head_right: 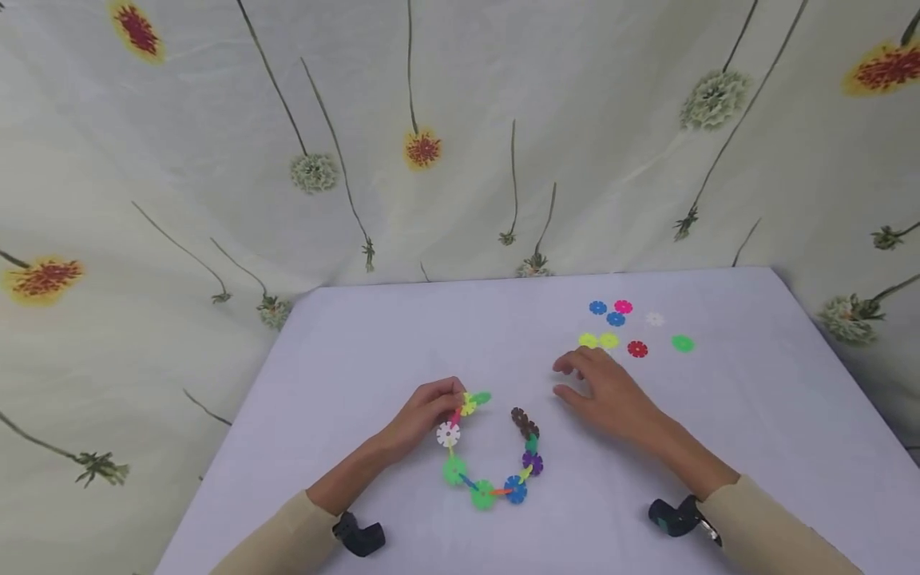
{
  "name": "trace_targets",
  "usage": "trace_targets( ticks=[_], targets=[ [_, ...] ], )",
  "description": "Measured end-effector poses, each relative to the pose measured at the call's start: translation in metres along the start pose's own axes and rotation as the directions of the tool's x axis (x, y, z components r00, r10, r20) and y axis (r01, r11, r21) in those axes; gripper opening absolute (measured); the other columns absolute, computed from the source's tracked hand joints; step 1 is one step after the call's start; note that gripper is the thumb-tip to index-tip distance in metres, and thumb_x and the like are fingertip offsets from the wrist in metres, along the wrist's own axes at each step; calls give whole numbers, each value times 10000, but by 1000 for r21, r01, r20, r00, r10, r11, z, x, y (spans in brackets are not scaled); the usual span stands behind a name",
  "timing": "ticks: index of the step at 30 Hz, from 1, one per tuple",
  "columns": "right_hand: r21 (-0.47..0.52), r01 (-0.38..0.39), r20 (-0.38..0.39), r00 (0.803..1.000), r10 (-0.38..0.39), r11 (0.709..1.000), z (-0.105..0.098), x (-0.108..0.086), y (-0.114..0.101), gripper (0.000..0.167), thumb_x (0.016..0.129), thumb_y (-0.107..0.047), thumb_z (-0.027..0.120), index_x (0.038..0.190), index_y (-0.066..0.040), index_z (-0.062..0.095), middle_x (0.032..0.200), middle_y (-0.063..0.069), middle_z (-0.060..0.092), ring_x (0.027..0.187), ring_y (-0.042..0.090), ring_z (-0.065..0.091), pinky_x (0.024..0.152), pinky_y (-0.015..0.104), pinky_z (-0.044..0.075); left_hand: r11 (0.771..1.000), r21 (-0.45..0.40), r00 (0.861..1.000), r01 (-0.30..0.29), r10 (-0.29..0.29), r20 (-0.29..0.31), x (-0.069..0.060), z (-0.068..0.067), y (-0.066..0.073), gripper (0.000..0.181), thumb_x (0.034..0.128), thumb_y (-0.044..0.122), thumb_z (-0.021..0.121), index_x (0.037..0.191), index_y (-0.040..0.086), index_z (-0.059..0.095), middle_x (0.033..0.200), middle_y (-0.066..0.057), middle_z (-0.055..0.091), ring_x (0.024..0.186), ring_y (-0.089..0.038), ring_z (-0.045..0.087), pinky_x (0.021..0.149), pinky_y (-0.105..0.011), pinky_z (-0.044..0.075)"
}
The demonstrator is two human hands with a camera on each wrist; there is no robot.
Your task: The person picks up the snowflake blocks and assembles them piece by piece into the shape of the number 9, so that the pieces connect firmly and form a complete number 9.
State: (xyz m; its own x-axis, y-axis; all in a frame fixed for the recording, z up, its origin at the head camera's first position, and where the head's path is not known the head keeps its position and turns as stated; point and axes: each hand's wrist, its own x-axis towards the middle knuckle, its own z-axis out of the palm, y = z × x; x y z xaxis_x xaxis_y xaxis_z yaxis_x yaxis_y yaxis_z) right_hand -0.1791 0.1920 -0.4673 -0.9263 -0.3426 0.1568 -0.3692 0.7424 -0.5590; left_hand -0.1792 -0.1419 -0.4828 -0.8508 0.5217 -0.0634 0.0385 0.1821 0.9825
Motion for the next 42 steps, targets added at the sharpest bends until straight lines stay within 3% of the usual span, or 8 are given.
trace_targets(
  ticks=[2, 5, 9, 19, 25, 31, 36, 42],
  targets=[
    [-77, -64, -24, 998, 63, 995, -8, -4, 15, 325, 965, -249, 799, 1250, -120, 711, 1187, 84, 699, 1134, 285, 608, 933, 500, 581, 1000, 8, 1000, -1, 1, 13, -1, -1, -1, 263, 1121, 165, 492, 1054, -75, 575, 814, 38, 515, 741, -66, 495, 716, -179, 440],
    [-118, -142, -49, 989, 137, 983, -18, -7, 34, 323, 958, -262, 798, 1198, -66, 705, 1141, 139, 673, 1108, 339, 590, 925, 552, 548, 1000, 21, 999, -12, 12, 29, -3, -1, 0, 268, 1124, 171, 478, 1067, -68, 583, 824, 32, 513, 743, -61, 494, 718, -177, 434],
    [-89, -188, -53, 981, 184, 978, -19, -8, 48, 388, 929, -334, 835, 1138, -41, 690, 1089, 144, 673, 1011, 310, 615, 858, 473, 552, 999, 35, 999, -22, 20, 45, -3, -1, -2, 270, 1125, 175, 468, 1069, -64, 582, 829, 19, 507, 746, -59, 492, 724, -180, 428],
    [-59, -238, -99, 968, 232, 969, -8, 1, 51, 408, 919, -360, 847, 1125, -39, 701, 1097, 150, 682, 974, 281, 631, 804, 382, 529, 999, 28, 997, -35, 34, 66, 1, 4, -4, 283, 1128, 186, 472, 1072, -69, 581, 815, 31, 507, 741, -55, 491, 735, -178, 433],
    [-11, -233, -86, 969, 231, 972, -9, 5, 46, 305, 933, -254, 832, 1095, -41, 685, 1061, 145, 692, 938, 270, 632, 798, 357, 531, 1000, 18, 998, -24, 23, 64, 3, 7, -5, 273, 1126, 184, 481, 1063, -61, 585, 803, 52, 501, 733, -47, 486, 731, -175, 425],
    [169, -181, -26, 982, 188, 969, -10, 7, 42, 230, 946, -160, 818, 1115, -78, 686, 1035, 101, 747, 930, 212, 693, 796, 234, 562, 1000, 8, 997, -30, 29, 67, 4, 11, -3, 273, 1123, 172, 479, 1058, -73, 582, 805, 35, 496, 724, -48, 481, 722, -176, 418],
    [379, -162, 57, 987, 152, 911, -4, 3, 27, 243, 990, -182, 779, 1206, -81, 731, 1093, 108, 762, 927, 160, 733, 814, 189, 586, 999, 14, 997, -32, 31, 76, 5, 13, -3, 262, 1122, 154, 470, 1061, -76, 580, 820, 20, 499, 735, -50, 479, 724, -175, 418],
    [592, -184, 169, 980, 103, 785, 3, 2, 0, 286, 1023, -149, 726, 1270, -17, 672, 1104, 191, 666, 924, 242, 789, 854, 252, 639, 1000, -5, 997, -29, 29, 72, 5, 16, -3, 262, 1123, 147, 474, 1062, -89, 570, 807, 36, 495, 732, -59, 474, 718, -175, 418]
  ],
)
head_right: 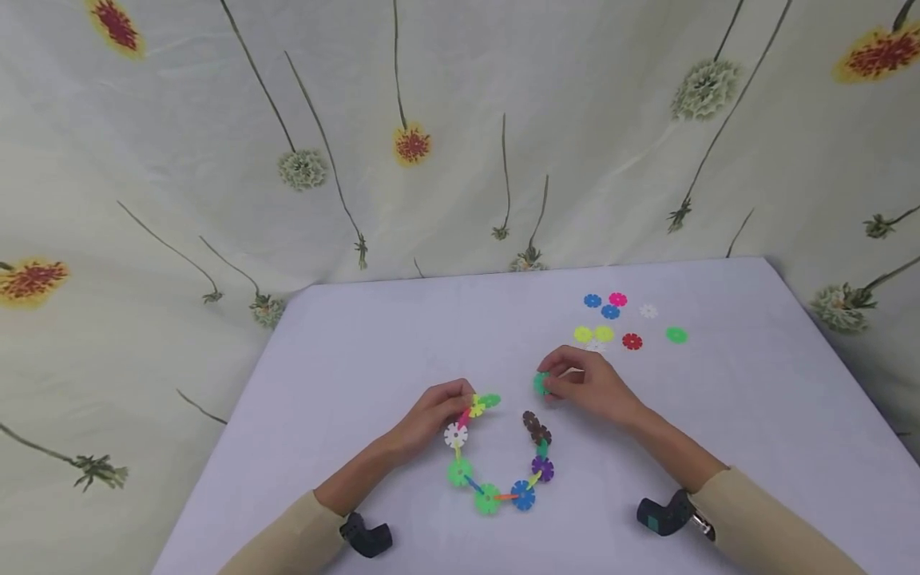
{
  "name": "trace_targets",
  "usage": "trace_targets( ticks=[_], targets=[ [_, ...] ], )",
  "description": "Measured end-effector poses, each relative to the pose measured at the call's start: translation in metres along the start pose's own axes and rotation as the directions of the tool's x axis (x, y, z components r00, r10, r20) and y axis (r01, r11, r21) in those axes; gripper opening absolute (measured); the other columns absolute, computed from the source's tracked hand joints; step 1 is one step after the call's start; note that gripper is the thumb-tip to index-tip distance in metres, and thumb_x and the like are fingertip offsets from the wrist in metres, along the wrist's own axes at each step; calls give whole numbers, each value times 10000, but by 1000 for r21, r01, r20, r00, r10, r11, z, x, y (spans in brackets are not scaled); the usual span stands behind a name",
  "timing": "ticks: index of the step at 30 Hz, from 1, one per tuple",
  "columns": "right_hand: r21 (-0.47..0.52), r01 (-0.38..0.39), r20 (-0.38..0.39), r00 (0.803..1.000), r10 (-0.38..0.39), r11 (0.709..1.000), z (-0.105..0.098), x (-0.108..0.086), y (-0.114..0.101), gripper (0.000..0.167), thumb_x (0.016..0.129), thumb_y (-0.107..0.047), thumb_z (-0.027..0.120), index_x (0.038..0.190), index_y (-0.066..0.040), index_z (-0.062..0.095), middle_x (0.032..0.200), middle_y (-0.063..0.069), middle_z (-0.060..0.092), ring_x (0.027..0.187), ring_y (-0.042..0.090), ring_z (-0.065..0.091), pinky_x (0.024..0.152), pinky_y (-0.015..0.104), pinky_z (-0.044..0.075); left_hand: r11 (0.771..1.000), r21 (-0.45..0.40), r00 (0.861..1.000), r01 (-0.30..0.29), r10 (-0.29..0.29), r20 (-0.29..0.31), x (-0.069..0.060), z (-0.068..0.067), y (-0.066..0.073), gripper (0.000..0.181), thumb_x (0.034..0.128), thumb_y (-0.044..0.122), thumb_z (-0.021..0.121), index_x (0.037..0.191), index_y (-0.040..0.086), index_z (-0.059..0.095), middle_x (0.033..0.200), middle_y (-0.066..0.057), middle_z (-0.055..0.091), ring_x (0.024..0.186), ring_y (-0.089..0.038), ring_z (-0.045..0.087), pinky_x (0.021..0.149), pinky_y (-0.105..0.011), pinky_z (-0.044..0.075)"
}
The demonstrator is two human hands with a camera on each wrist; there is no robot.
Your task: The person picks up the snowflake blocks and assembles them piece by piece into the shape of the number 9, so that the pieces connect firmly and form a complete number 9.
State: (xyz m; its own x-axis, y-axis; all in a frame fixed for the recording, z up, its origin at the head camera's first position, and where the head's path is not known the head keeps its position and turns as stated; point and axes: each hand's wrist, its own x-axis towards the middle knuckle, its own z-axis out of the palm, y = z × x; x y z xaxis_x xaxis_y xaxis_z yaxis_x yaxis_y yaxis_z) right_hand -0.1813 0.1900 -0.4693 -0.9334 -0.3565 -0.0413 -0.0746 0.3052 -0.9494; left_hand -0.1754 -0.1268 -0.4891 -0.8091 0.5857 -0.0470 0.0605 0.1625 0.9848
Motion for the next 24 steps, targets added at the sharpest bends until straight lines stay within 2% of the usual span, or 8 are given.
trace_targets(
  ticks=[2, 8, 11, 16, 24],
  targets=[
    [36, -4, 33, 999, 3, 999, 8, 0, -6, 297, 1030, -143, 715, 1283, -1, 651, 1073, 199, 651, 902, 255, 786, 838, 265, 647, 1000, -7, 1000, 2, -2, -5, 0, 0, 0, 260, 1122, 143, 476, 1065, -92, 570, 806, 43, 499, 732, -61, 478, 715, -172, 420],
    [23, -2, 62, 998, 1, 1000, 29, 2, -16, 213, 1031, -183, 724, 1184, -40, 687, 1000, 213, 711, 793, 277, 683, 735, 286, 612, 1000, -13, 1000, 7, -7, -20, -2, 1, 0, 249, 1113, 129, 479, 1064, -95, 576, 816, 56, 507, 739, -52, 487, 710, -165, 425],
    [67, -21, 63, 998, 16, 998, 35, 3, -18, 212, 1026, -180, 732, 1165, -31, 676, 1001, 219, 721, 782, 235, 722, 758, 279, 636, 1000, -8, 1000, 5, -6, -22, -2, 1, 0, 250, 1110, 131, 480, 1059, -93, 578, 816, 55, 507, 738, -43, 489, 713, -164, 426],
    [113, -18, 76, 997, 9, 993, 41, 4, -20, 263, 1021, -158, 733, 1178, 31, 639, 1015, 254, 713, 818, 246, 773, 782, 280, 652, 1000, -3, 1000, 6, -6, -21, -3, 2, 0, 262, 1113, 147, 480, 1064, -87, 585, 816, 34, 508, 737, -48, 497, 722, -169, 433],
    [128, -44, 72, 997, 35, 991, 46, 6, -20, 259, 1015, -172, 750, 1168, 8, 646, 976, 197, 723, 818, 285, 785, 787, 287, 657, 1000, 16, 1000, -7, 7, -21, -4, 2, -2, 250, 1111, 152, 486, 1068, -68, 596, 825, 38, 520, 749, -47, 511, 735, -171, 439]
  ],
)
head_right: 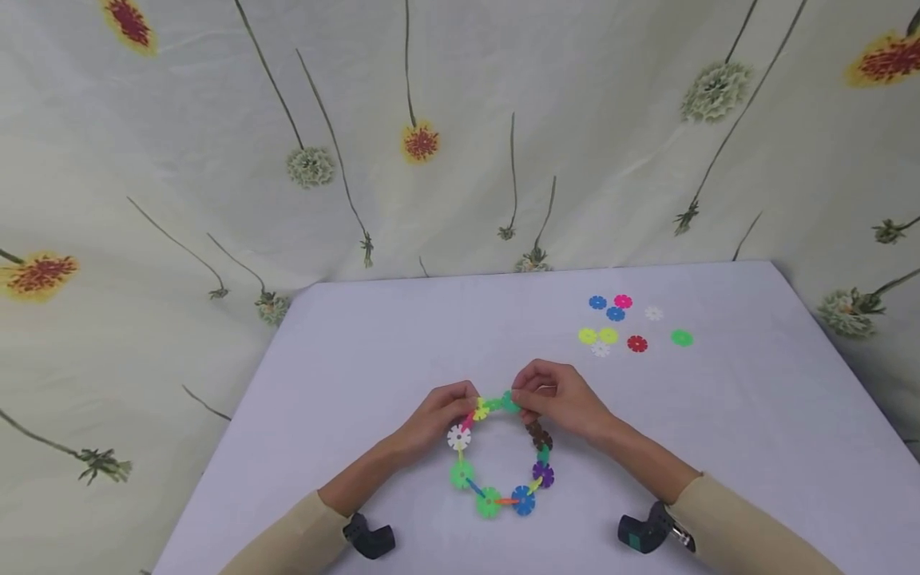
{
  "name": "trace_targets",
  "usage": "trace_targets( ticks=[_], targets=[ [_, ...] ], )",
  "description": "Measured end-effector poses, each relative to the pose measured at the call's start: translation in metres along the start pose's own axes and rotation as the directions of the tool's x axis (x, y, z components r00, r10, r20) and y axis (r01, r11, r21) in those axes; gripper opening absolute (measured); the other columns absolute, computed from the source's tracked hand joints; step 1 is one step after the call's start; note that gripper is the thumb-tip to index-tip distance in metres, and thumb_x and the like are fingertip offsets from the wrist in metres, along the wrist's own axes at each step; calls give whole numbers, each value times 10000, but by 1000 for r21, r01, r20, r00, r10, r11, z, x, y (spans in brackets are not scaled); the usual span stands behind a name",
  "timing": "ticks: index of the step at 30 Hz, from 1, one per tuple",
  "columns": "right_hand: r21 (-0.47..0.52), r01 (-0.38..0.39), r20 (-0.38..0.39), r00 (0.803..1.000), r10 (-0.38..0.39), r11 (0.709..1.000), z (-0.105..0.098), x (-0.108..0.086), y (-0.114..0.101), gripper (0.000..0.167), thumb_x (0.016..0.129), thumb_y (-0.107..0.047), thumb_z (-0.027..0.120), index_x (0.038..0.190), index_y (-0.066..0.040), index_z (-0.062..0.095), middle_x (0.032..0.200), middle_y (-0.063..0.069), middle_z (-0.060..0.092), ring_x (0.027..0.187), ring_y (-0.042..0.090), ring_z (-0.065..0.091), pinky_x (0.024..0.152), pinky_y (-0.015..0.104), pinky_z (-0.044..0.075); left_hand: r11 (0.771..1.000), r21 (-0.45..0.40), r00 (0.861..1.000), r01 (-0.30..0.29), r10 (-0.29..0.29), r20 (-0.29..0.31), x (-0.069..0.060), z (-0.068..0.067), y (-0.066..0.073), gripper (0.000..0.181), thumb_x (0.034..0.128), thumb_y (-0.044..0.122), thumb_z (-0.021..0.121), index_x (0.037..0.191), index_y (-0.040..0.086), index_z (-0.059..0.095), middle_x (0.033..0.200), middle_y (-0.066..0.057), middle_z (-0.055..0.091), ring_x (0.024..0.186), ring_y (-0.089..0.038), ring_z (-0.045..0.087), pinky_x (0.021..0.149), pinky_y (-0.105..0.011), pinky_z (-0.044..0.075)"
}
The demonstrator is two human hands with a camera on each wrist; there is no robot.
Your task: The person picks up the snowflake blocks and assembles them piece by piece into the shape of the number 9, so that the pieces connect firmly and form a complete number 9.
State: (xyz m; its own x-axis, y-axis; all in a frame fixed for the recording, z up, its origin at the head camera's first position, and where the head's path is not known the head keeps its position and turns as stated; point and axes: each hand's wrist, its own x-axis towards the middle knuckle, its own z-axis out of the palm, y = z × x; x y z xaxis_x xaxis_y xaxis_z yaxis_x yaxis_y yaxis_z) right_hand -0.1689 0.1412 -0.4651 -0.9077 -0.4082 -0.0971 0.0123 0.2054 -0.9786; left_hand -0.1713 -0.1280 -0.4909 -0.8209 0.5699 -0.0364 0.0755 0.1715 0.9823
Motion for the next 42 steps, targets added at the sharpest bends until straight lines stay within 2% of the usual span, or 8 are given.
trace_targets(
  ticks=[4, 13, 22, 28, 34, 36, 38, 42],
  targets=[
    [5, 6, 0, 1000, -6, 1000, 2, -1, 1, 261, 1010, -153, 754, 1161, 32, 651, 965, 175, 737, 820, 298, 787, 781, 290, 659, 1000, 27, 1000, -13, 13, -9, -1, 3, 0, 237, 1118, 157, 499, 1072, -45, 615, 824, 33, 525, 741, -39, 514, 733, -164, 437],
    [2, -21, -109, 994, 21, 1000, 9, -2, -1, 258, 997, -151, 775, 1152, 14, 650, 1000, 187, 755, 798, 229, 812, 786, 269, 655, 997, 70, 996, -28, 34, -86, -2, 11, 0, 231, 1120, 172, 540, 1036, -12, 650, 831, -22, 562, 718, -43, 524, 696, -162, 441],
    [20, -47, -95, 994, 49, 999, 11, -5, 1, 253, 1001, -157, 771, 1136, 23, 655, 1009, 216, 761, 813, 245, 820, 794, 259, 652, 996, 83, 993, -22, 31, -111, -1, 15, -1, 231, 1113, 184, 564, 1012, 0, 662, 813, -14, 558, 697, -36, 515, 692, -165, 440],
    [65, 10, -88, 996, -5, 998, 3, -5, -4, 283, 1005, -163, 769, 1160, 40, 648, 1057, 224, 750, 864, 297, 828, 820, 299, 660, 979, 177, 987, -104, 123, -99, 6, 16, 12, 126, 1104, 208, 591, 1074, 94, 635, 888, -50, 597, 771, -62, 545, 724, -187, 469],
    [92, 33, -47, 998, -28, 995, -5, -7, -6, 291, 1049, -187, 712, 1235, 29, 656, 1121, 210, 760, 894, 238, 825, 853, 299, 658, 928, 318, 971, -192, 227, -76, 14, 22, 21, 150, 1054, 251, 690, 1166, 192, 609, 1101, -12, 638, 904, -89, 548, 700, -198, 460],
    [4, 82, -78, 994, -81, 997, -8, -10, -6, 280, 1062, -204, 693, 1258, -4, 672, 1127, 178, 768, 927, 236, 811, 863, 278, 652, 914, 358, 965, -189, 241, -104, 15, 23, 22, 138, 1041, 240, 708, 1142, 212, 619, 1095, 20, 651, 869, -87, 543, 693, -196, 452],
    [-154, 117, -131, 982, -137, 981, -11, -14, -4, 276, 1066, -243, 688, 1270, -56, 694, 1125, 113, 771, 966, 239, 776, 885, 250, 628, 914, 368, 960, -174, 241, -143, 15, 23, 21, 122, 1036, 219, 711, 1127, 227, 631, 1077, 46, 666, 825, -86, 554, 686, -200, 470],
    [-432, 58, -169, 975, -144, 900, -16, -22, 8, 290, 1017, -364, 749, 1236, -176, 718, 1130, -32, 755, 1038, 155, 673, 885, 254, 571, 923, 355, 954, -151, 231, -193, 15, 20, 20, 140, 1030, 207, 716, 1141, 228, 633, 1093, 43, 685, 806, -90, 596, 679, -219, 518]
  ],
)
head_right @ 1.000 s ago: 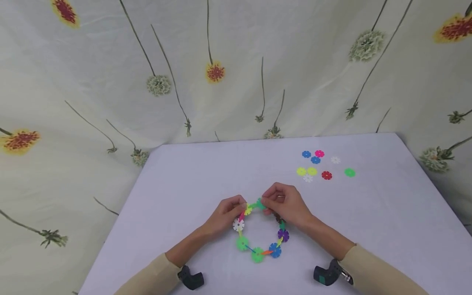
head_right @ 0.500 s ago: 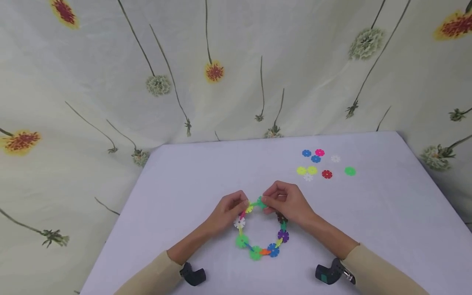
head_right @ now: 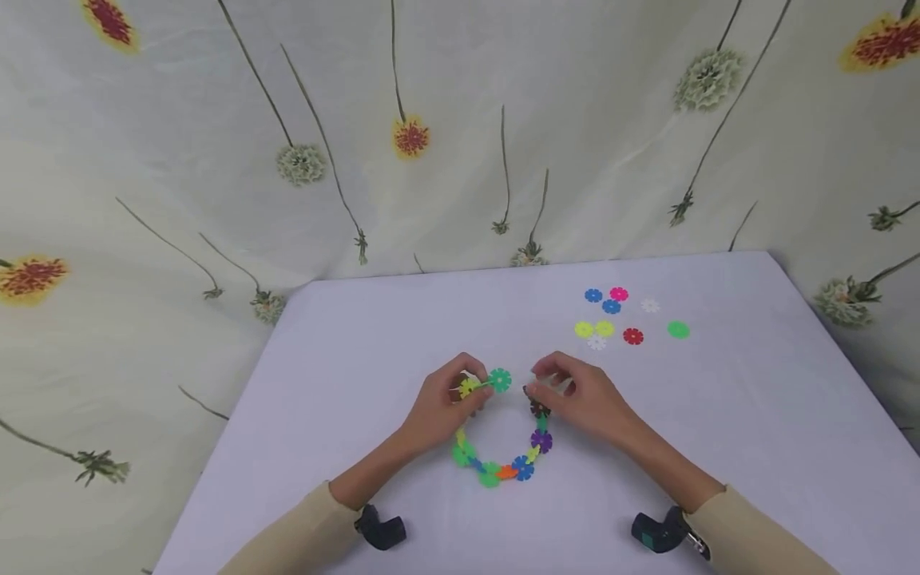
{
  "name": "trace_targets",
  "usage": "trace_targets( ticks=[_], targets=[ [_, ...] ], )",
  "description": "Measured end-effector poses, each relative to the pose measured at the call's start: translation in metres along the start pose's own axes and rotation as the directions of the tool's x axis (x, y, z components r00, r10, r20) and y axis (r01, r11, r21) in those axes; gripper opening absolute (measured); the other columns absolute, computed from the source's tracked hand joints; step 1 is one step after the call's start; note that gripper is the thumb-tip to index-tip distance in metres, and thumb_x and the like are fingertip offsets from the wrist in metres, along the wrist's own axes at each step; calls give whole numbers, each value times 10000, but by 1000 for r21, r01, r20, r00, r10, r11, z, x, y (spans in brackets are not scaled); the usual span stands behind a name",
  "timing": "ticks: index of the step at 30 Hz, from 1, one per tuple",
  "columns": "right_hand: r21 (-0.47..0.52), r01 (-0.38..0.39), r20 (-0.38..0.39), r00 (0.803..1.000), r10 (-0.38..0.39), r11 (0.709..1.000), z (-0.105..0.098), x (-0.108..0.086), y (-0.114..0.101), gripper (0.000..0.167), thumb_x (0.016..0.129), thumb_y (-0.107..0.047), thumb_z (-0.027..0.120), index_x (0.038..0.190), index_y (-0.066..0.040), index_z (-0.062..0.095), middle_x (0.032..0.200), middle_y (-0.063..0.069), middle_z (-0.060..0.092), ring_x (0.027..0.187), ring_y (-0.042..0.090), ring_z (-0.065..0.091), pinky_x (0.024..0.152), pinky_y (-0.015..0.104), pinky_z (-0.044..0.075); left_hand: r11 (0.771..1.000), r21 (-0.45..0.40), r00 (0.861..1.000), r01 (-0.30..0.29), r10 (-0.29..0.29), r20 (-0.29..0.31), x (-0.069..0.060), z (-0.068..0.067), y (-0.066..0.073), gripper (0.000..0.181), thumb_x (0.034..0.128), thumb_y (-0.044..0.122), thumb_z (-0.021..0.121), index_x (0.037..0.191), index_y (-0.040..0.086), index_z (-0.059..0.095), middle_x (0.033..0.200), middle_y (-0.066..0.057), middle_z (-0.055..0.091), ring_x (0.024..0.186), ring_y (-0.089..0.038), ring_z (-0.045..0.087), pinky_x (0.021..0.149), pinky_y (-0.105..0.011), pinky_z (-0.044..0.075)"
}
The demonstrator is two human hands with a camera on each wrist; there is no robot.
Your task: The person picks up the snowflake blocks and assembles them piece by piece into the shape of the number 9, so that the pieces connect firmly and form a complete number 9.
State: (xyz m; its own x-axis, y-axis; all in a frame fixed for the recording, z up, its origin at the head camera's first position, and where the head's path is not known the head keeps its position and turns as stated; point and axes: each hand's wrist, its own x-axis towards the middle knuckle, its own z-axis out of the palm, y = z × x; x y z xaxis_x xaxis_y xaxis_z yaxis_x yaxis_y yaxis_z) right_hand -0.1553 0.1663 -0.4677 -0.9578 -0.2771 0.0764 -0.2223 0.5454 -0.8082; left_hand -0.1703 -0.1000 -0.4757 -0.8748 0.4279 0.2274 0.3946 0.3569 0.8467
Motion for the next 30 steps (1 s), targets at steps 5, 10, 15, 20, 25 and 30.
trace_targets(
  ticks=[5, 10, 15, 20, 25, 30],
  targets=[
    [-50, 12, 67, 998, -9, 999, 9, -6, 10, 230, 967, -373, 812, 1149, -260, 728, 1089, -114, 768, 1005, 93, 687, 873, 257, 584, 1000, 3, 1000, -1, 1, -26, -2, -3, -1, 253, 1024, 216, 730, 1261, 200, 644, 1113, 11, 710, 804, -90, 639, 664, -217, 503],
    [2, 78, 23, 997, -78, 997, 16, -6, 9, 117, 988, -272, 795, 1097, -253, 755, 1025, -123, 788, 925, 42, 700, 840, 240, 589, 999, 40, 999, -28, 29, -25, -2, -2, 1, 297, 1018, 242, 740, 1311, 242, 693, 1081, 24, 726, 805, -83, 591, 696, -208, 498],
    [33, 131, -3, 991, -131, 991, 16, -7, 2, 106, 986, -229, 797, 1089, -216, 775, 995, -126, 794, 895, 31, 707, 811, 242, 604, 996, 85, 999, -30, 33, -34, -4, -3, 2, 264, 1004, 231, 749, 1264, 271, 733, 1046, 47, 718, 806, -78, 576, 709, -219, 519],
    [50, 204, -27, 979, -202, 978, 15, -8, -3, 113, 978, -189, 805, 1089, -175, 792, 996, -96, 807, 886, 17, 716, 795, 258, 621, 992, 123, 999, -26, 31, -39, -5, -5, 1, 240, 996, 228, 753, 1230, 281, 760, 1003, 76, 707, 777, -81, 552, 696, -222, 503],
    [82, 231, -33, 973, -229, 969, 16, -11, -4, 134, 973, -166, 808, 1104, -143, 794, 1006, -58, 814, 889, 17, 744, 823, 239, 631, 992, 123, 999, -28, 33, -36, -6, -6, 1, 229, 993, 222, 762, 1218, 270, 772, 999, 75, 713, 791, -82, 563, 716, -224, 510],
    [110, 238, -37, 971, -235, 965, 17, -12, -6, 160, 953, -120, 820, 1111, -118, 792, 1008, -90, 799, 896, 22, 767, 850, 211, 629, 994, 109, 999, -9, 14, -48, -8, -4, 3, 237, 984, 192, 781, 1215, 243, 770, 1036, 66, 739, 854, -83, 601, 769, -222, 526]
  ],
)
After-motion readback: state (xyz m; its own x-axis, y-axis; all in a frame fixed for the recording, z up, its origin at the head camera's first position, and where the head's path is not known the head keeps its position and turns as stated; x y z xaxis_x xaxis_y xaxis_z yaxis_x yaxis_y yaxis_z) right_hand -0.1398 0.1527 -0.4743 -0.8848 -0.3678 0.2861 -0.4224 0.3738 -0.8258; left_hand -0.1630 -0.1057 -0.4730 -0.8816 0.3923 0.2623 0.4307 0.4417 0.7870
